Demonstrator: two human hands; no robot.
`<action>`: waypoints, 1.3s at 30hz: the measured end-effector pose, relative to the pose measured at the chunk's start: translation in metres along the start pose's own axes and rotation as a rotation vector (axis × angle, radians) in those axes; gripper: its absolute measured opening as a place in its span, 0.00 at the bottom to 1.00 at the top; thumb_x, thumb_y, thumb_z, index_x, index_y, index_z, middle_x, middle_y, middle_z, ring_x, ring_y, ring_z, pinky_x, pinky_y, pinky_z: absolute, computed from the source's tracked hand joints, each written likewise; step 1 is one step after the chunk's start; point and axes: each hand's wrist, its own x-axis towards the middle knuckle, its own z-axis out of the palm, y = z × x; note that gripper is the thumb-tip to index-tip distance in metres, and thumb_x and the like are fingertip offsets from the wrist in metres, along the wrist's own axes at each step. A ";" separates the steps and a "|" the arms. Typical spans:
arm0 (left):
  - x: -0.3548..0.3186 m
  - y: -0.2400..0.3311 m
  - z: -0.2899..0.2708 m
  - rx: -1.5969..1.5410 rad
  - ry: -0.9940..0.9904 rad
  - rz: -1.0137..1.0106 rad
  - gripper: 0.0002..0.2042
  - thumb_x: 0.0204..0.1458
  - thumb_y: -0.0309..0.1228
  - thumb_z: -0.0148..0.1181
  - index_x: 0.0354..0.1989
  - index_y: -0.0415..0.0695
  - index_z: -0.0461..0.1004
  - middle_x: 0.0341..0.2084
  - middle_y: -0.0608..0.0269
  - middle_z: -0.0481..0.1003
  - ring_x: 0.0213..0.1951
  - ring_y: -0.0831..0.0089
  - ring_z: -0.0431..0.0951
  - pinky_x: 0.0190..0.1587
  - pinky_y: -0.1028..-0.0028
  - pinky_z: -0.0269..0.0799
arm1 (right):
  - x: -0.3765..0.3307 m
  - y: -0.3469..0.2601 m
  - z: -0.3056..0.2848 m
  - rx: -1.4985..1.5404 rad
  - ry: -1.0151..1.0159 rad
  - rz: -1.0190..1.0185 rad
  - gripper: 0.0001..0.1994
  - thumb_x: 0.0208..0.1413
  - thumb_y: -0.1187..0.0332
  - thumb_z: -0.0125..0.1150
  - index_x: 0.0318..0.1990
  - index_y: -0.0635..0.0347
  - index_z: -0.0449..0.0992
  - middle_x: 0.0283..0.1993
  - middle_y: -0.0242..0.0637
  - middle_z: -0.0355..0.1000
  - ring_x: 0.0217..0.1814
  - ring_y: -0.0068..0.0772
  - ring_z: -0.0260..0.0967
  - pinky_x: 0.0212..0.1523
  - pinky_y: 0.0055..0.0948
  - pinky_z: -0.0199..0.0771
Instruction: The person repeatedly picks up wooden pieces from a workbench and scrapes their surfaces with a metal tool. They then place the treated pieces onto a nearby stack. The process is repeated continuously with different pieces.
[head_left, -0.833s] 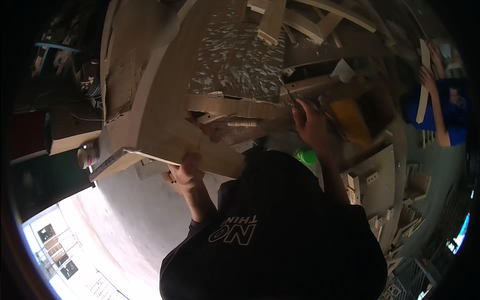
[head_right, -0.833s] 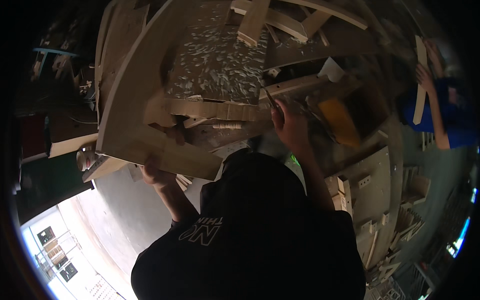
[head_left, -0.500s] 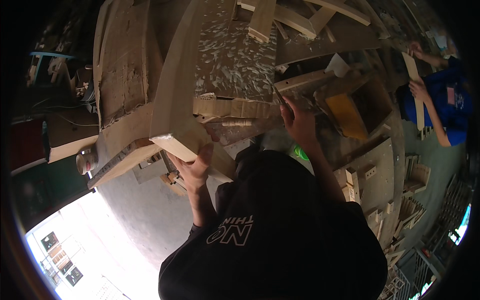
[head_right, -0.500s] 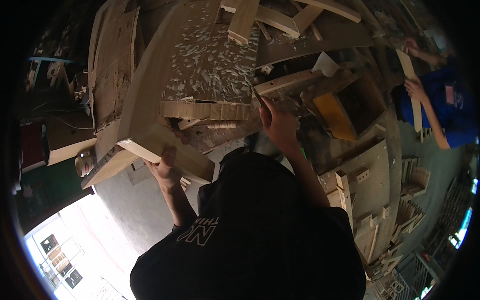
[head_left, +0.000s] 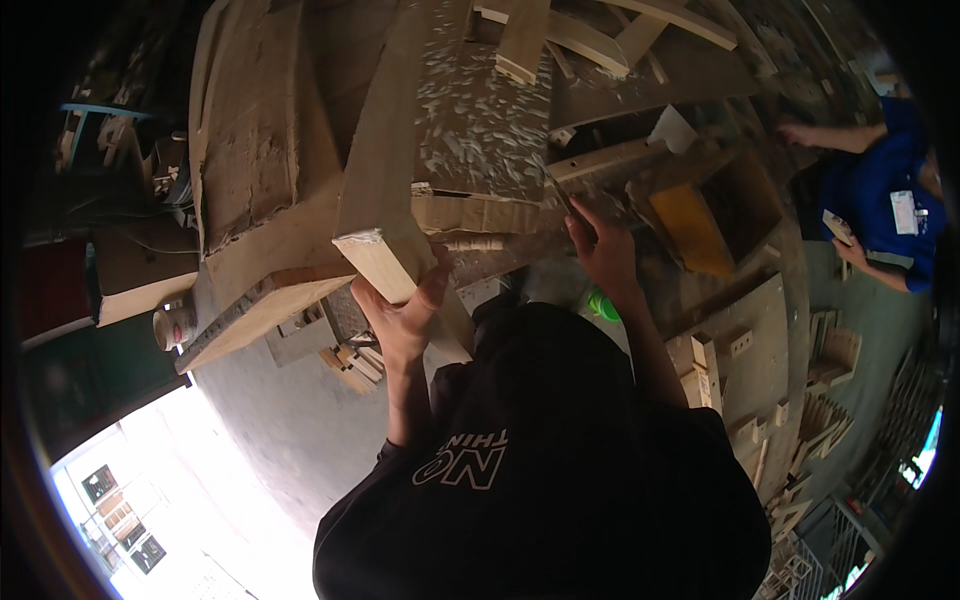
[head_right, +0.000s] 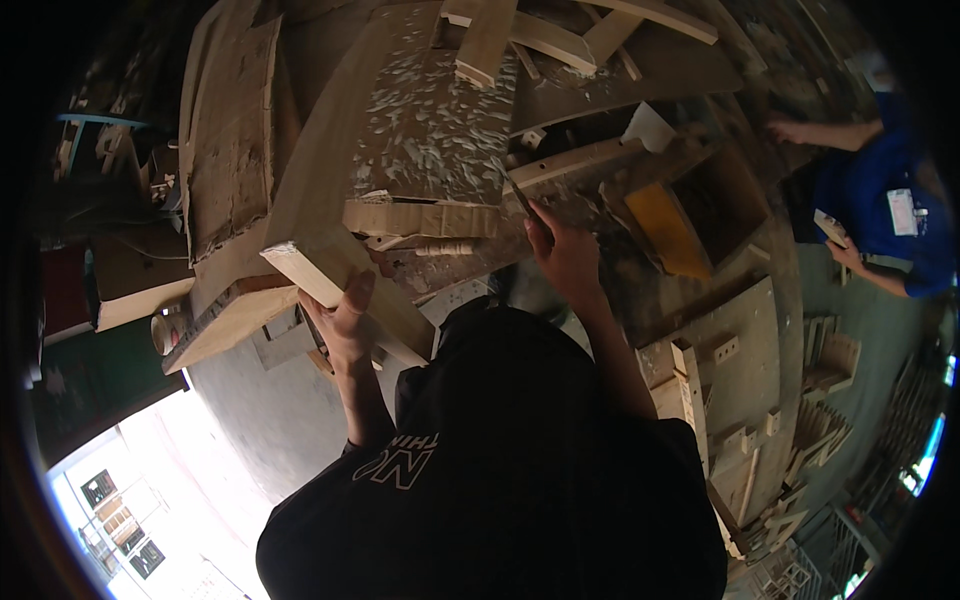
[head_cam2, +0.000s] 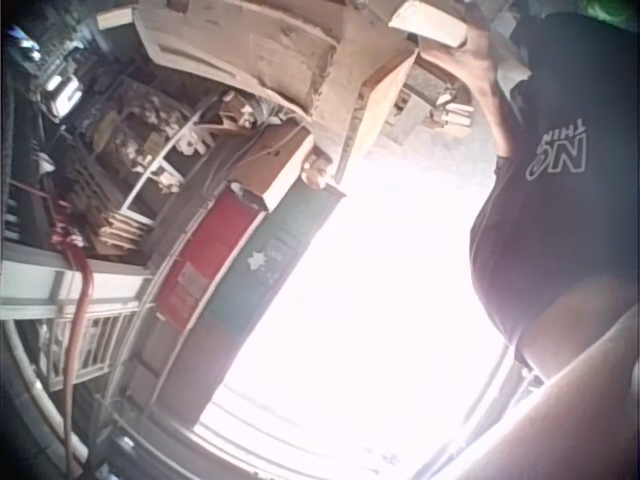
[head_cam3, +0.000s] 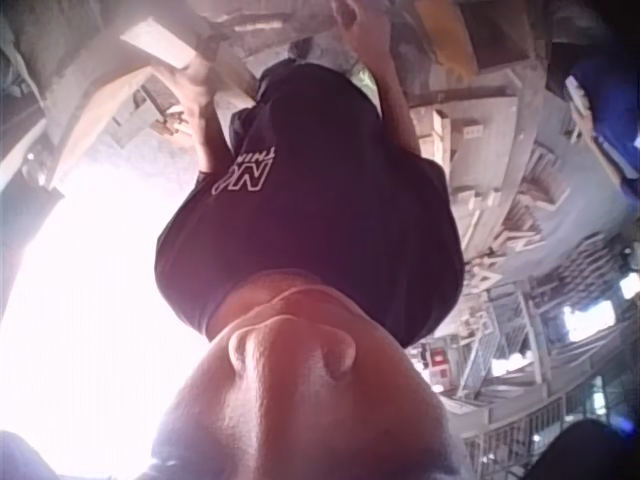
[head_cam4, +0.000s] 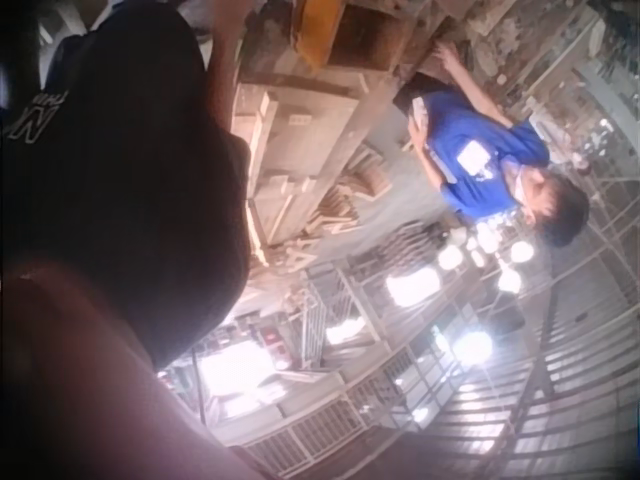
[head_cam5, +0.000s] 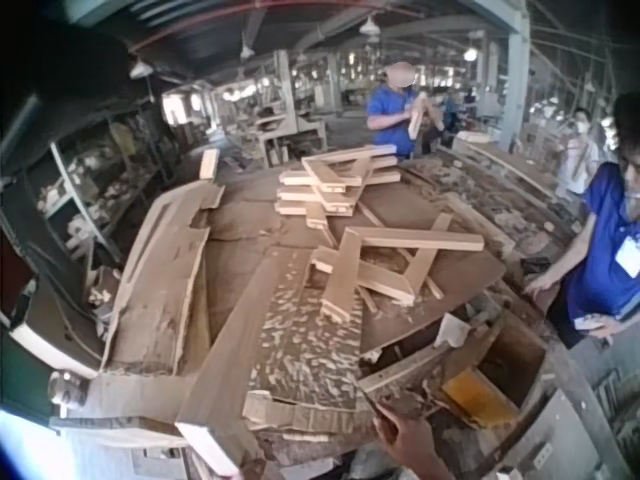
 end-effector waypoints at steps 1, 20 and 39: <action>0.000 0.001 0.001 -0.006 -0.004 -0.005 0.11 0.39 0.25 0.63 0.33 0.36 0.75 0.27 0.63 0.77 0.29 0.76 0.76 0.34 0.77 0.72 | -0.002 0.000 -0.001 0.006 -0.016 0.019 0.14 0.56 0.63 0.60 0.49 0.54 0.77 0.33 0.47 0.77 0.32 0.51 0.75 0.33 0.41 0.76; -0.005 -0.001 0.003 0.231 0.043 0.054 0.12 0.40 0.25 0.65 0.34 0.35 0.75 0.25 0.66 0.76 0.27 0.81 0.73 0.32 0.80 0.69 | -0.017 -0.047 0.008 -0.014 -0.105 -0.024 0.18 0.59 0.61 0.55 0.55 0.53 0.71 0.23 0.47 0.73 0.22 0.50 0.72 0.24 0.44 0.70; -0.003 0.017 0.021 0.305 0.071 0.094 0.19 0.39 0.27 0.67 0.41 0.32 0.74 0.30 0.59 0.79 0.33 0.78 0.77 0.40 0.77 0.72 | 0.001 -0.121 -0.127 0.341 -0.170 -0.340 0.15 0.51 0.74 0.61 0.48 0.59 0.79 0.20 0.32 0.70 0.19 0.22 0.61 0.24 0.25 0.62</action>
